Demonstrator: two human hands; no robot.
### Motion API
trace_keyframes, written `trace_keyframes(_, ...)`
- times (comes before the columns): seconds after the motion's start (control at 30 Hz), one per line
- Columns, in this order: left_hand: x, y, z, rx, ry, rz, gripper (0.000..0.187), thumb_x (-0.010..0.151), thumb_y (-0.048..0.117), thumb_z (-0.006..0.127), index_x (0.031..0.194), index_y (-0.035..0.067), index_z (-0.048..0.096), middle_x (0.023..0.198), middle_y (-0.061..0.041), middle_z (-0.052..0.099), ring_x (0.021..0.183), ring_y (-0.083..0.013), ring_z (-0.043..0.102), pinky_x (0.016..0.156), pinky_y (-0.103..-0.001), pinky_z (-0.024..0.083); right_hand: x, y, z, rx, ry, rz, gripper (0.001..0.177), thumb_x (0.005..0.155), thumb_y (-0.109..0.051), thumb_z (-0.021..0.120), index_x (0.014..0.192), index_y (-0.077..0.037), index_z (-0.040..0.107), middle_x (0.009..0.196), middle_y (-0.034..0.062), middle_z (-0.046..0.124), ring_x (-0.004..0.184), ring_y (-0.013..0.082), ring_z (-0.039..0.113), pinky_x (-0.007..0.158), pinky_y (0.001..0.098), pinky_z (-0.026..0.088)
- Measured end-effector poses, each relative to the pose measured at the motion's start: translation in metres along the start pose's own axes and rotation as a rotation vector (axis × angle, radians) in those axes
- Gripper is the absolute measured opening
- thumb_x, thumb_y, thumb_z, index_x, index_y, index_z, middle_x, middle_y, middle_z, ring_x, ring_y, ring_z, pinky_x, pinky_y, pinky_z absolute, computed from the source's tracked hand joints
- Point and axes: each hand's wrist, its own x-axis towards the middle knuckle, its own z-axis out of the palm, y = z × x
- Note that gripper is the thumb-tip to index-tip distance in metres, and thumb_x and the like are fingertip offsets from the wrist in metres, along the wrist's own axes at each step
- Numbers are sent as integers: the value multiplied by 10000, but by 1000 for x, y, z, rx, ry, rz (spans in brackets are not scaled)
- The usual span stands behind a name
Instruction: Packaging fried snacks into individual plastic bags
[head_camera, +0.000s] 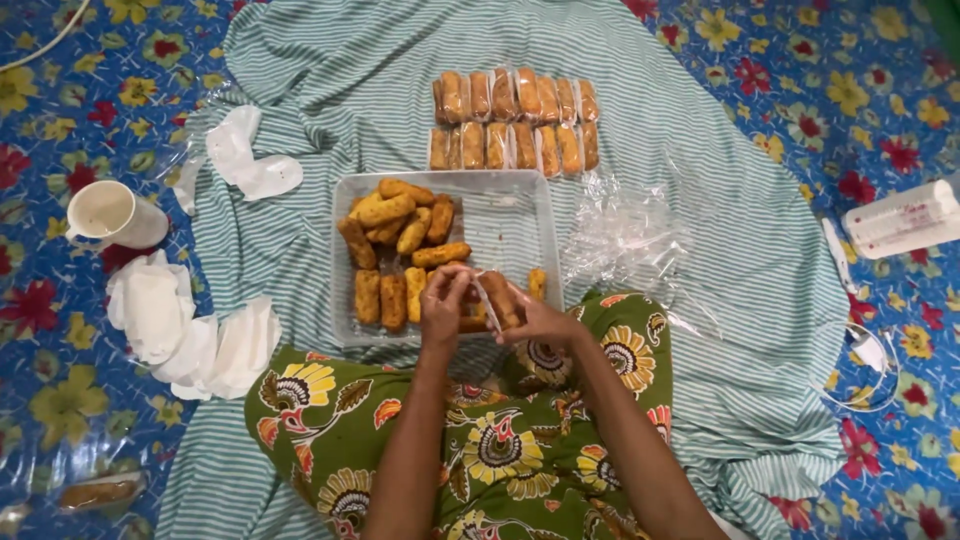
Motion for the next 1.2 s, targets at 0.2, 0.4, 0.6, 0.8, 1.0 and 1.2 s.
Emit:
trace_keyframes(0.2,-1,-2,-2,174,54,-26,239,975,134,690,1208,102,734,1010,-59,689,819,-129,635,709,-298,607,20,32,-13,-25,93,-42,909,686,119,859,1457,-155,464,1146,82,674,917,187,657,768,326,603)
trace_keyframes(0.4,21,42,-26,698,-284,237,289,879,184,792,1160,136,746,977,-132,709,913,-330,720,728,-387,607,21,28,-4,203,145,-69,959,662,189,829,1472,-169,461,1101,77,688,920,195,717,782,337,626)
trace_keyframes(0.6,35,79,-66,705,-314,186,133,931,157,728,1048,153,791,767,-81,754,728,-238,737,704,-350,595,27,14,19,252,202,-49,956,642,206,819,1468,-139,484,1108,117,692,900,232,731,768,355,635)
trace_keyframes(0.8,39,88,-56,674,-246,102,117,940,294,751,921,193,807,676,-44,744,665,-172,718,612,-299,570,36,43,11,268,216,-63,945,612,214,815,1426,-157,514,1084,93,703,896,220,740,771,344,637)
trace_keyframes(1.0,57,38,-48,533,-393,107,277,890,167,814,1148,79,768,1093,-181,717,960,-345,744,782,-408,624,36,33,15,285,170,-25,898,645,209,796,1411,-161,509,1028,114,708,868,222,752,748,326,639)
trace_keyframes(1.2,62,22,-56,345,-383,-14,277,924,89,749,1201,96,756,1010,-119,769,816,-184,730,659,-286,617,37,46,6,276,137,-47,1014,655,202,796,1506,-207,426,1059,61,671,901,180,717,779,316,629)
